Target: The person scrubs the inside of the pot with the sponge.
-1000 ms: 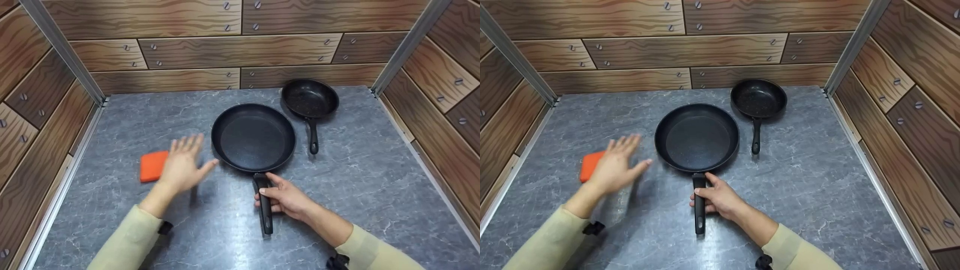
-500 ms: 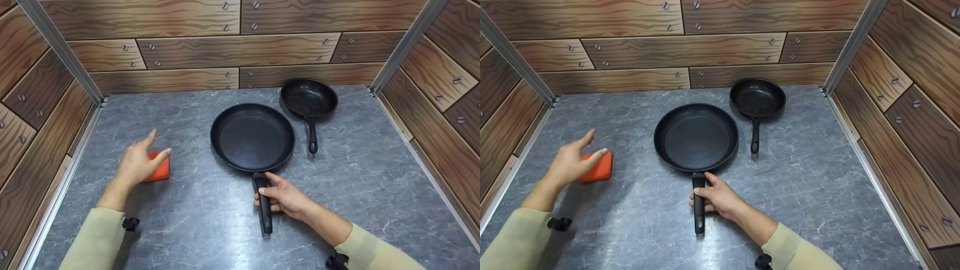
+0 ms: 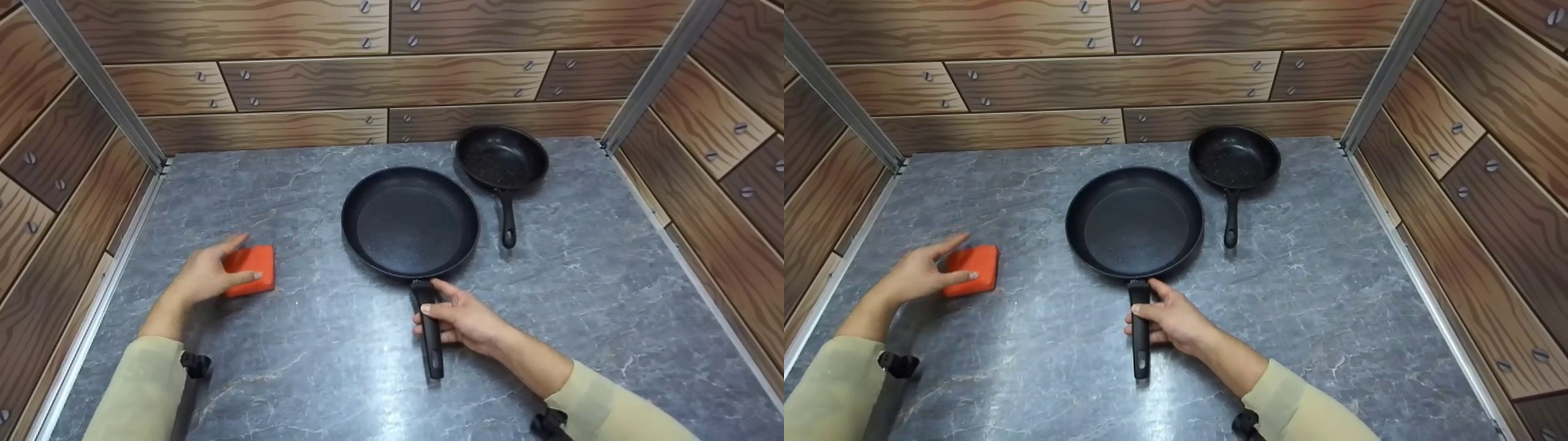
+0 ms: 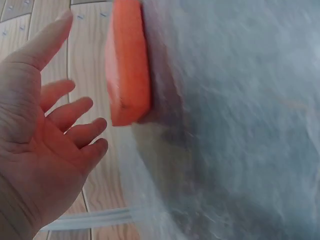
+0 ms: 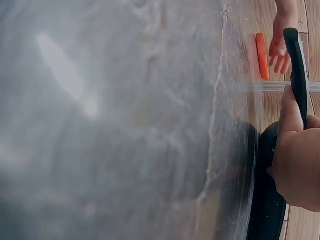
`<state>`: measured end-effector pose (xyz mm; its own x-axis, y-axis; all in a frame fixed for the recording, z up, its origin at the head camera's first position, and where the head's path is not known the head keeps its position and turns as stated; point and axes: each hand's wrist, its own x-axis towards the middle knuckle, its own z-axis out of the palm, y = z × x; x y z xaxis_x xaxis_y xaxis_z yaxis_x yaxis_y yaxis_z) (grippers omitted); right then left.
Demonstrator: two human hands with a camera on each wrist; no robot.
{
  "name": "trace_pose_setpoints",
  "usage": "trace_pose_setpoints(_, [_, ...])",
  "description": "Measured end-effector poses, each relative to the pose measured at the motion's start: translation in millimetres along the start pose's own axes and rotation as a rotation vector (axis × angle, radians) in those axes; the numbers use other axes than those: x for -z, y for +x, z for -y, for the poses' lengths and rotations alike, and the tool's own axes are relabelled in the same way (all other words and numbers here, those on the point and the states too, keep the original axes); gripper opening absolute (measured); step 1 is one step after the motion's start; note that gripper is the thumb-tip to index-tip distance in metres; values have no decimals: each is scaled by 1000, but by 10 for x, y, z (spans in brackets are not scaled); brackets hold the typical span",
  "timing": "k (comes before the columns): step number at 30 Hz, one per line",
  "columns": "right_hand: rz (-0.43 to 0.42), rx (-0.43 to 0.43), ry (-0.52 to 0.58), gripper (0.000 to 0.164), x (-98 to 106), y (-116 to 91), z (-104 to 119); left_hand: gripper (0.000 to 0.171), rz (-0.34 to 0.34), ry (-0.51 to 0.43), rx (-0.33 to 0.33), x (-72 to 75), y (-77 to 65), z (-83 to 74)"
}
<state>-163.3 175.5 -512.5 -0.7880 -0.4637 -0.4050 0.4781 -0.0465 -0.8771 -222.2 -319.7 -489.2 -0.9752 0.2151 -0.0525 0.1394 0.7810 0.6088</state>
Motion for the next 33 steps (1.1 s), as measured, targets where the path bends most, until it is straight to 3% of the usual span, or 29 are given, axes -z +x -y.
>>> trace_pose_setpoints(6, [3, -6, 4, 94, -7, -4, 5, 96, 85, -30, -6, -19, 2, 134])
trace_pose_setpoints(11, [0, -7, 1, 94, -5, -9, 3, 94, 107, -22, -25, -34, 6, 197])
trace_pose_setpoints(20, [-1, -16, -8, 92, 0, 2, 8, 94, 138, -21, -1, -22, -7, 191])
trace_pose_setpoints(28, [3, -9, -3, 93, 7, 7, 4, 88, 76, 9, -4, -53, -5, 133])
trace_pose_setpoints(33, [-4, -7, -13, 93, -4, -1, -8, 88, 8, 0, 9, -53, 34, -40])
